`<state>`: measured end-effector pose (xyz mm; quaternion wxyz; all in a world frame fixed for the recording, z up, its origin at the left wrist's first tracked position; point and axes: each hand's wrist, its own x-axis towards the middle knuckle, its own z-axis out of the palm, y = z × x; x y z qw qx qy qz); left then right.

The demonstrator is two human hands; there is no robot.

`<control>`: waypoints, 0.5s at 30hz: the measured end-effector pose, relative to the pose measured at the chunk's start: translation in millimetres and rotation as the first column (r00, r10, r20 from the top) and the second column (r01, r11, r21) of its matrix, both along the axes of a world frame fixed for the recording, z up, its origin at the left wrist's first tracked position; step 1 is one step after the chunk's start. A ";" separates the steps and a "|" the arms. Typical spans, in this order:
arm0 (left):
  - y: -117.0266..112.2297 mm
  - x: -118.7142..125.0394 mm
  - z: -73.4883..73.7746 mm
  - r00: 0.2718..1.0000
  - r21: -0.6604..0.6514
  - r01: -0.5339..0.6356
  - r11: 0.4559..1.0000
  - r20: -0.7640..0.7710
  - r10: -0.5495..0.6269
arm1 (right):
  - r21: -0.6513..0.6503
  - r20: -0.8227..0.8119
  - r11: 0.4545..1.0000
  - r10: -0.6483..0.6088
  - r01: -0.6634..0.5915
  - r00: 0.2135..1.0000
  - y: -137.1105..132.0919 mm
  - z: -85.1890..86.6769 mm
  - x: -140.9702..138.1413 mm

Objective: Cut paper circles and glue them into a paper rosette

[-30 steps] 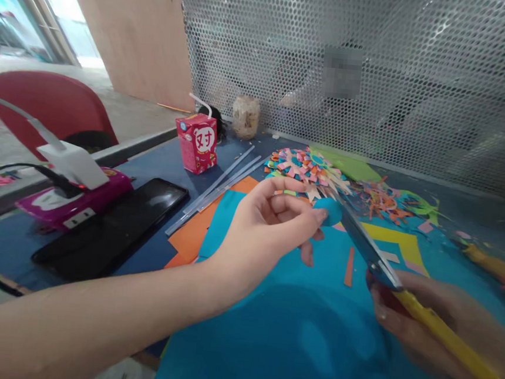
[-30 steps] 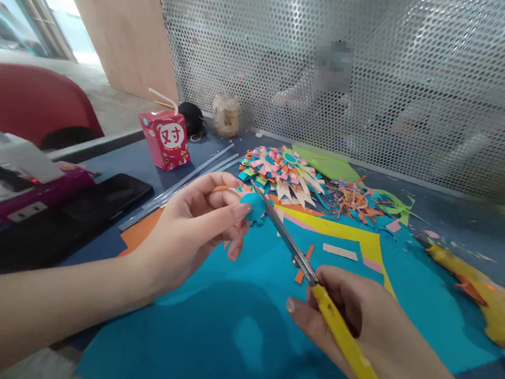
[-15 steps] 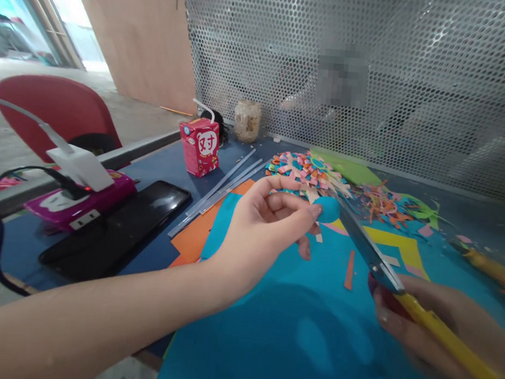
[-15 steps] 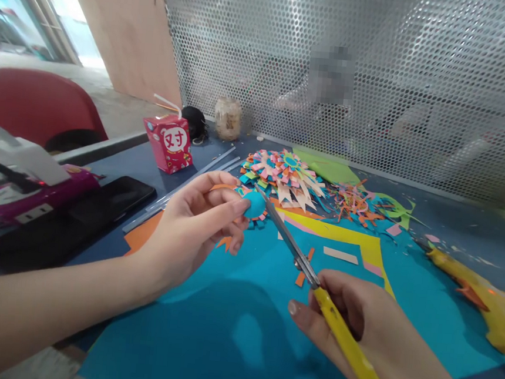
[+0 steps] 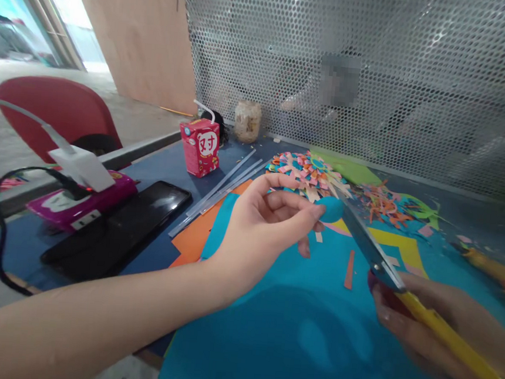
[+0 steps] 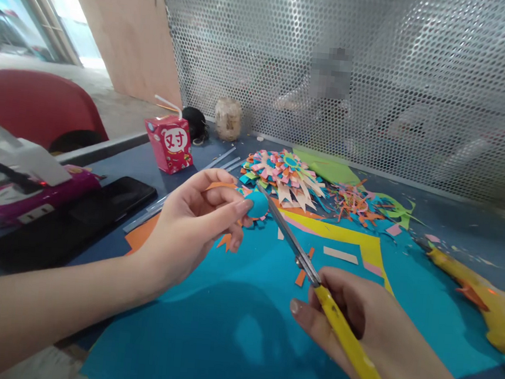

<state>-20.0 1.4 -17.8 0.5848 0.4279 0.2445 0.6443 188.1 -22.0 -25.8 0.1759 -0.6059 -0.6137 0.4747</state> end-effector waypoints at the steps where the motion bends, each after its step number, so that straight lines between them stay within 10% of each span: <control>1: 0.1 0.2 -0.1 1.000 0.006 0.000 1.000 -0.003 0.000 | 0.012 0.007 0.999 0.030 -0.030 1.000 1.6 -1.4 3.4; 15: -0.1 -0.8 0.2 1.000 -0.007 -0.020 1.000 -0.022 0.020 | 0.063 0.039 0.996 -0.072 0.070 0.997 -2.2 -3.5 2.3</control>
